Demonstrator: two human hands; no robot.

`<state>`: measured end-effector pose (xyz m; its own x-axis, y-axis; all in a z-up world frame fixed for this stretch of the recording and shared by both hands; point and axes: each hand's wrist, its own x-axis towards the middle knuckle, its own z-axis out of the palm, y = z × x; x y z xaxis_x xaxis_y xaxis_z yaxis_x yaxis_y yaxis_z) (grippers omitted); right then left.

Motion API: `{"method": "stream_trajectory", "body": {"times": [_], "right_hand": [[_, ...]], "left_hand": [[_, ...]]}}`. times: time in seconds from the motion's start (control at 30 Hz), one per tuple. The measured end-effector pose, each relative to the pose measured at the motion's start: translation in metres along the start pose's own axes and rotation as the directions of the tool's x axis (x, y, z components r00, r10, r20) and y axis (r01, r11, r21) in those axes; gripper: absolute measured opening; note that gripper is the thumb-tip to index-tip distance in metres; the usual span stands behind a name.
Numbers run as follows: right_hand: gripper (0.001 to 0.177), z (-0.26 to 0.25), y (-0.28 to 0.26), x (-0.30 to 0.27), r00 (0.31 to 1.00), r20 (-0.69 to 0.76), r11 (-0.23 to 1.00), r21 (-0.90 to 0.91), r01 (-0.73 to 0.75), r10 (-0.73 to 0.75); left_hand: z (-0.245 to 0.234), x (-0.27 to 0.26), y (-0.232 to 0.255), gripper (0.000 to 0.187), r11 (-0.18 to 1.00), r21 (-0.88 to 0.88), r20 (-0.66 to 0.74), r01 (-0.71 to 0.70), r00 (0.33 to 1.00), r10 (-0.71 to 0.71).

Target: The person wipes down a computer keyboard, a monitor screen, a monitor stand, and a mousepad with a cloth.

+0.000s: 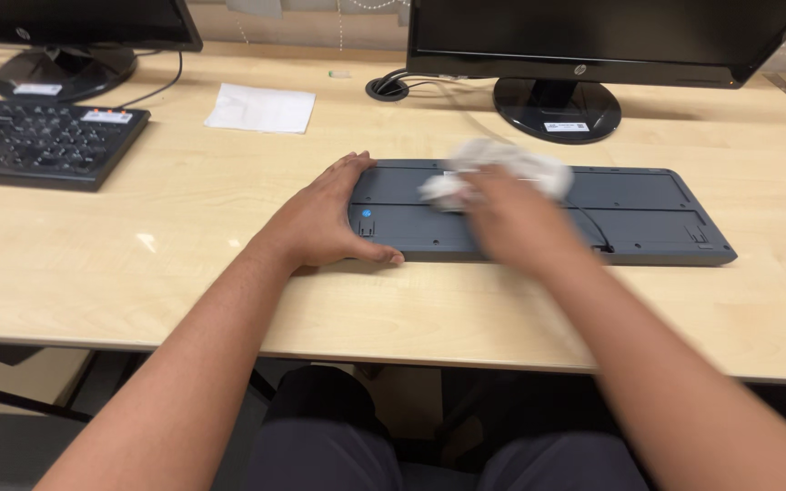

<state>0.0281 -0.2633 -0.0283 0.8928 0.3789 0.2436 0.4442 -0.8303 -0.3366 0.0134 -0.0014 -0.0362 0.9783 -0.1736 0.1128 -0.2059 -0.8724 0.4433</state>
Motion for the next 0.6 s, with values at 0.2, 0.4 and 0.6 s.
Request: {"method": "stream_trajectory", "body": {"times": [0.2, 0.4, 0.6], "right_hand": [[0.048, 0.028, -0.071, -0.004, 0.975, 0.036, 0.975, 0.029, 0.22, -0.221], [0.044, -0.006, 0.001, -0.022, 0.993, -0.012, 0.985, -0.122, -0.12, 0.12], [0.042, 0.024, 0.028, 0.033, 0.987, -0.16, 0.998, -0.056, -0.008, -0.001]], "left_hand": [[0.0, 0.0, -0.009, 0.141, 0.994, -0.093, -0.053, -0.054, 0.997, 0.049], [-0.005, -0.005, 0.004, 0.143, 0.994, -0.108, -0.027, 0.026, 0.999, -0.029], [-0.006, -0.007, 0.003, 0.148, 0.993, -0.114, -0.042, 0.011, 0.999, -0.016]]}}
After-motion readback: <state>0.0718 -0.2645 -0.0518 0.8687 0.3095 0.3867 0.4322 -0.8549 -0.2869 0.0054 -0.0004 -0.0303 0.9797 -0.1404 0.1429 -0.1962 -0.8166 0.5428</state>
